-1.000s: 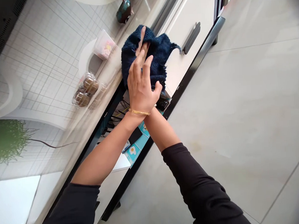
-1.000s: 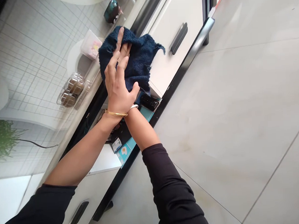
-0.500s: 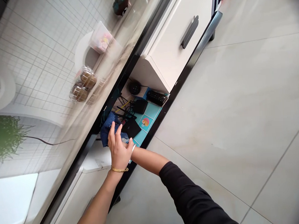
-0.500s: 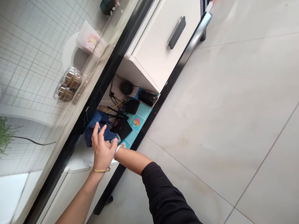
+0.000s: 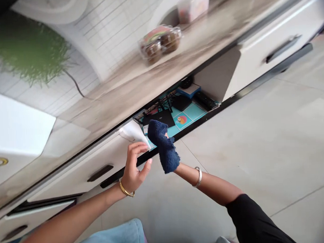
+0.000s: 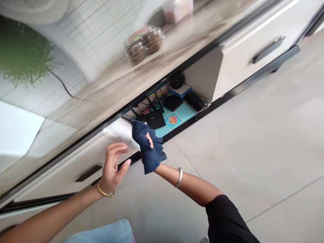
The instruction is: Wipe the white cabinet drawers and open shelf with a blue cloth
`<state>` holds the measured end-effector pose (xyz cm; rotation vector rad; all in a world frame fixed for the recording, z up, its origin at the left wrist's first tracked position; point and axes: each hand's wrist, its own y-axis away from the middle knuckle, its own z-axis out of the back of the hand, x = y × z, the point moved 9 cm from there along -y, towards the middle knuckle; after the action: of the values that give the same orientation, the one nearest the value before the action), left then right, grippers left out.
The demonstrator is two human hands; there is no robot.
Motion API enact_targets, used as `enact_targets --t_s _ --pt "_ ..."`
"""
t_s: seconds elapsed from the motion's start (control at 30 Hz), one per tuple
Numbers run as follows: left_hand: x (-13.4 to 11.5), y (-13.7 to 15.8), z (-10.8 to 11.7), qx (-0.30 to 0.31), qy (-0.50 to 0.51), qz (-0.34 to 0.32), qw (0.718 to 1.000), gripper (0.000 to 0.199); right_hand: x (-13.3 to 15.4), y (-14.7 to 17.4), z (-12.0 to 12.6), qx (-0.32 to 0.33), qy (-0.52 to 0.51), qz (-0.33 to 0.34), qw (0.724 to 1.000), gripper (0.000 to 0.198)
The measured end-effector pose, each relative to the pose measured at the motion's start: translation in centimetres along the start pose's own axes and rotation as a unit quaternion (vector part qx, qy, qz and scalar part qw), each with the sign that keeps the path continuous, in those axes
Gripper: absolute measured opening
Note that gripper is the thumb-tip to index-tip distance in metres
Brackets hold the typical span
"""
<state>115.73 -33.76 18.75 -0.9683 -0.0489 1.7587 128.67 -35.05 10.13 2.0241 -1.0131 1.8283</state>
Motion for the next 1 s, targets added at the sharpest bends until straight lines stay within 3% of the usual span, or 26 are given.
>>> enact_targets --t_s 0.07,0.17,0.23,0.33,0.4,0.47,0.53,0.63,0.8,1.0 --pt "2.8 1.6 -0.4 0.018 0.160 0.085 0.983 0.054 0.3 1.0 -1.4 -0.013 0.000 0.028 1.000 0.056" --pt "4.8 4.0 -3.4 0.089 0.344 0.138 0.925 0.082 1.9 3.0 -2.3 -0.026 0.063 0.100 0.993 0.072" --pt "6.0 5.4 -4.5 0.094 0.355 0.156 0.917 0.086 3.4 4.0 -2.3 -0.025 0.163 0.150 0.975 0.064" --pt "9.5 7.9 -4.3 0.086 0.243 0.225 0.940 0.048 5.0 4.4 -2.9 0.080 0.323 0.190 0.924 0.052" --pt "11.4 9.9 -4.0 0.120 0.187 0.236 0.946 0.026 4.4 3.9 -2.5 0.175 0.386 0.136 0.895 0.042" --pt "12.1 11.6 -3.2 0.127 0.169 0.188 0.959 0.025 2.4 3.5 -1.6 0.263 0.378 0.024 0.887 0.026" --pt "12.2 13.2 -2.5 0.098 0.138 0.130 0.977 0.029 -0.5 4.4 -1.8 0.377 0.327 -0.084 0.863 0.005" --pt "13.0 15.1 -4.0 0.131 0.068 0.115 0.982 0.020 -4.5 6.0 -2.9 0.471 0.299 -0.139 0.818 0.024" --pt "15.7 15.4 -4.0 0.101 0.034 0.142 0.984 0.022 -8.8 6.0 -2.5 0.433 0.354 -0.153 0.815 0.013" --pt "17.2 15.0 -2.1 0.084 0.062 0.170 0.980 0.039 -8.7 4.9 0.3 0.288 0.360 -0.235 0.856 0.036"
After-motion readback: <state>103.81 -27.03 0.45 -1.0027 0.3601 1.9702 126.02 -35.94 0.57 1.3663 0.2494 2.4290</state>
